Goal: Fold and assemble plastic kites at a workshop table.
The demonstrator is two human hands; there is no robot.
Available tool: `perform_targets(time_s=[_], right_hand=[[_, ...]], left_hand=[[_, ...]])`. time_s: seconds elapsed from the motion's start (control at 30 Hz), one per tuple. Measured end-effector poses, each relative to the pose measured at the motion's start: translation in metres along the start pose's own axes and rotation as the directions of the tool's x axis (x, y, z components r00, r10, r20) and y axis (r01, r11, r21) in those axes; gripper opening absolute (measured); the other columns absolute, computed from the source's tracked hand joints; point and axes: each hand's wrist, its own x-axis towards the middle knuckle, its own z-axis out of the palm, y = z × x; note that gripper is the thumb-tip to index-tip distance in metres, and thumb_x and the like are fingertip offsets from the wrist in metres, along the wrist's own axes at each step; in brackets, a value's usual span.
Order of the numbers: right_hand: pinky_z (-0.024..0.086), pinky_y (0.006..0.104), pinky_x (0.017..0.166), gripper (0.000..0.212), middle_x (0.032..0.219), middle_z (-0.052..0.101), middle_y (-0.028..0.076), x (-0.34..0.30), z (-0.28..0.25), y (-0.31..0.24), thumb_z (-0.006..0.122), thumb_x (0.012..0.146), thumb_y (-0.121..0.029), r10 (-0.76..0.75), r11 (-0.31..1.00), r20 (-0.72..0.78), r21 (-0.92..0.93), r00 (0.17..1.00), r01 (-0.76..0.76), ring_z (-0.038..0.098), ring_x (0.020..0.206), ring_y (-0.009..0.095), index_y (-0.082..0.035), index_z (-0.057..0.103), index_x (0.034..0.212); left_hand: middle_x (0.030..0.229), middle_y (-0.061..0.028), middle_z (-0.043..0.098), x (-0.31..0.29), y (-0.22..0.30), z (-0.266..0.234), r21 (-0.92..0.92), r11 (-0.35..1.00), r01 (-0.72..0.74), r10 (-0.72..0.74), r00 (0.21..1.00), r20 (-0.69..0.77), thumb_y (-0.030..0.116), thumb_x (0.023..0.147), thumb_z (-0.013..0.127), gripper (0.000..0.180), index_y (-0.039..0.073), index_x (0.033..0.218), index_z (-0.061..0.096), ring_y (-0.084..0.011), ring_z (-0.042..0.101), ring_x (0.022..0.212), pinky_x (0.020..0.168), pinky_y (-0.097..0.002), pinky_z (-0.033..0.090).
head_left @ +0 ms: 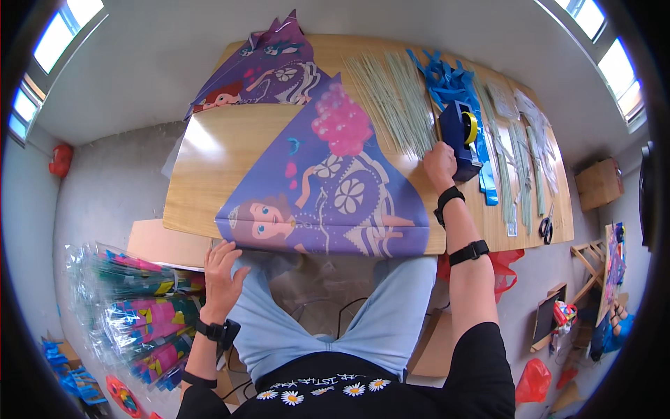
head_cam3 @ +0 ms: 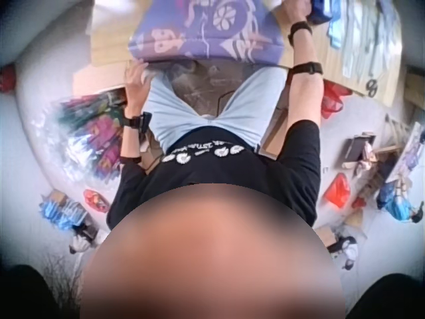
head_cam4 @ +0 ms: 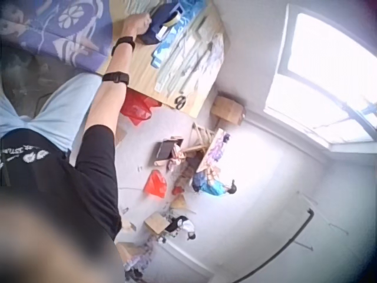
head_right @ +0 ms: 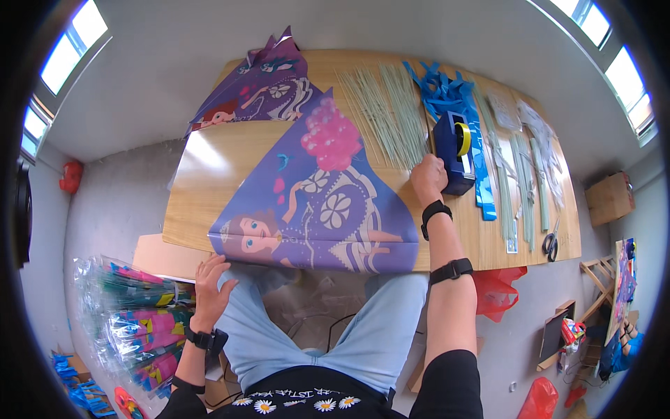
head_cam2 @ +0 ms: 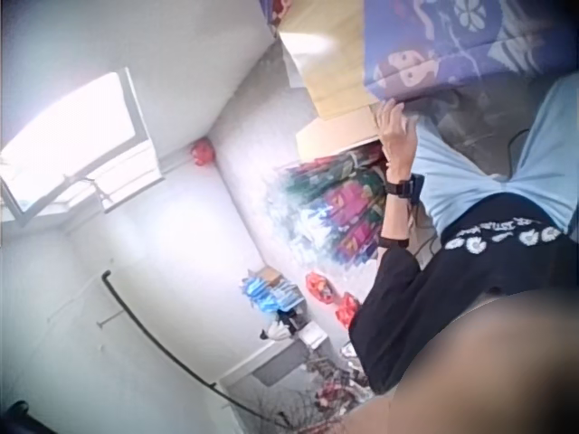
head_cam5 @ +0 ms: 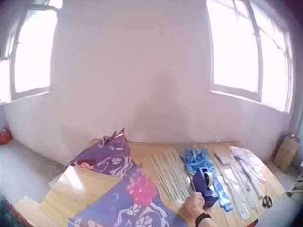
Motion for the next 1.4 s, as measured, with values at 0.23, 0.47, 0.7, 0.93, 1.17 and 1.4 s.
perform_targets(time_s=[0.23,0.47,0.7,0.93,1.17,1.4], right_hand=[[0.058,0.0412,0.083,0.014,0.098,0.073,0.02,0.022,0.012,-0.01,0.069,0.078,-0.013,0.169,0.984,0.03,-0.057,0.985,-0.167,0.07,0.097,0.038,-0.004,0.074,0.087],[0.056,0.0382,0.062,0.013,0.074,0.071,0.017,0.027,0.012,0.012,0.062,0.078,-0.012,0.143,0.964,-0.185,0.246,0.972,-0.095,0.071,0.064,0.028,-0.002,0.072,0.078],[0.045,0.0257,0.046,0.012,0.06,0.057,0.003,-0.043,-0.023,0.02,0.062,0.086,-0.004,0.059,0.606,0.085,0.789,0.995,-0.103,0.056,0.049,0.011,0.0,0.065,0.075],[0.041,0.0214,0.048,0.009,0.067,0.056,-0.001,-0.157,-0.052,0.021,0.062,0.09,-0.002,-0.309,0.592,0.377,0.794,0.873,-0.134,0.05,0.053,0.005,-0.001,0.064,0.081],[0.038,0.0208,0.048,0.007,0.067,0.055,-0.001,-0.199,-0.052,0.013,0.062,0.088,0.003,-0.462,0.629,0.462,0.773,0.757,-0.087,0.049,0.053,0.004,0.0,0.064,0.081],[0.038,0.0214,0.048,0.006,0.067,0.054,-0.001,-0.203,-0.062,0.0,0.062,0.088,0.002,-0.483,0.65,0.484,0.756,0.73,-0.071,0.05,0.053,0.004,0.001,0.064,0.082]], left_hand=[[0.117,-0.0137,0.064,0.001,0.002,-0.001,-0.023,0.997,0.071,-0.07,0.997,0.042,0.006,0.072,0.078,0.034,0.003,0.103,0.066,-0.0346,0.054,0.121,0.108,-0.0505,0.033],[0.113,-0.0123,0.065,0.002,0.007,0.008,-0.046,0.998,0.032,-0.031,0.999,0.029,0.006,0.072,0.077,0.033,0.003,0.103,0.066,-0.033,0.057,0.119,0.108,-0.0514,0.033],[0.113,-0.0122,0.065,0.006,0.015,0.005,-0.023,0.999,-0.037,0.036,0.998,-0.052,0.005,0.075,0.074,0.03,0.004,0.104,0.066,-0.0328,0.057,0.118,0.107,-0.051,0.034],[0.112,-0.0097,0.065,0.057,0.054,0.009,-0.005,0.962,-0.271,0.258,0.92,-0.296,0.002,0.077,0.069,0.026,0.005,0.103,0.067,-0.0292,0.056,0.113,0.105,-0.0494,0.036],[0.109,-0.0059,0.067,0.075,0.056,0.025,0.061,0.96,-0.274,0.28,0.92,-0.274,0.0,0.076,0.068,0.027,0.007,0.102,0.069,-0.0274,0.057,0.113,0.109,-0.0511,0.033],[0.102,-0.0025,0.066,0.076,0.06,0.048,0.008,0.951,-0.308,0.305,0.939,-0.16,0.002,0.077,0.069,0.021,0.01,0.096,0.07,-0.0238,0.057,0.111,0.114,-0.0513,0.026]])
